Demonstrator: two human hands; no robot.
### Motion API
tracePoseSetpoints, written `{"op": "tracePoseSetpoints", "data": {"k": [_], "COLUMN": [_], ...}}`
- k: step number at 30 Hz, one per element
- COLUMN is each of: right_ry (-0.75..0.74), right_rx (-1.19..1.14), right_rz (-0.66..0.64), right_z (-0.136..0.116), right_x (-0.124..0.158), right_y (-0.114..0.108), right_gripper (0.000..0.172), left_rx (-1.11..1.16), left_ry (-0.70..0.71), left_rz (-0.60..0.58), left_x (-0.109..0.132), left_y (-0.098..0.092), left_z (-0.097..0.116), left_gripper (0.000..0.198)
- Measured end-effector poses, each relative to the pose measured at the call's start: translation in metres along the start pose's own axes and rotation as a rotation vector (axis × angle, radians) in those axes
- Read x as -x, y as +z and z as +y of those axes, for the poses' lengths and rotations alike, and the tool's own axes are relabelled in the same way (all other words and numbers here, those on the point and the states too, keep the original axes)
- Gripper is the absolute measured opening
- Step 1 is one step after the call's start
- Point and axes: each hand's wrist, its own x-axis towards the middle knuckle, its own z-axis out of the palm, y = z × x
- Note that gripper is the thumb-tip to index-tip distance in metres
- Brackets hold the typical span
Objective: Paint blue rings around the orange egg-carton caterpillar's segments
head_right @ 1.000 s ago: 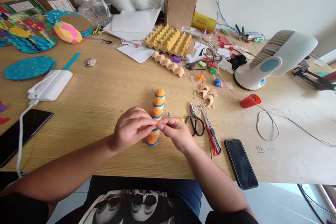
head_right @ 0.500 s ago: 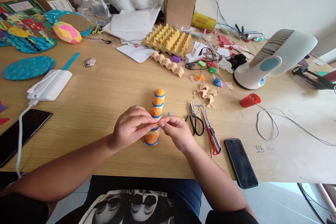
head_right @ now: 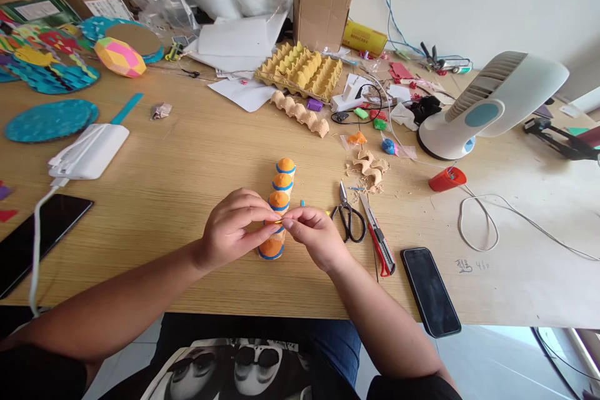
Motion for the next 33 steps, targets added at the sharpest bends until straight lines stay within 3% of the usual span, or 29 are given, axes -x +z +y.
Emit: {"op": "tracePoseSetpoints", "data": {"k": [15,24,29,33], "right_ry": [0.054,-0.015,-0.014,-0.005], "right_rx": [0.010,0.015,0.011,0.042], "right_rz": [0.007,-0.011,0.001,0.010], "right_z": [-0.0013,-0.0003,-0.0009,-0.0021], "right_x": [0.0006,-0.0005,-0.0008,-0.0003], "right_y": [-0.0001,0.0002,0.0003,0.0012], "right_gripper": [0.035,0.026,0.029,0.032], "left_rx": [-0.027,0.004,0.005,-0.027], "left_ry": [0.029,0.008,0.018,0.008], "left_rz": [0.013,0.000,-0.012,-0.020], "left_x": [-0.0007,-0.0008,-0.0003,0.0002], "left_y": [-0.0020,-0.0006,0.0006,0.0014], "left_z": [-0.0007,0.0000,-0.0010,-0.0021], "left_gripper": [0.013,0.013,0.023,0.017]}}
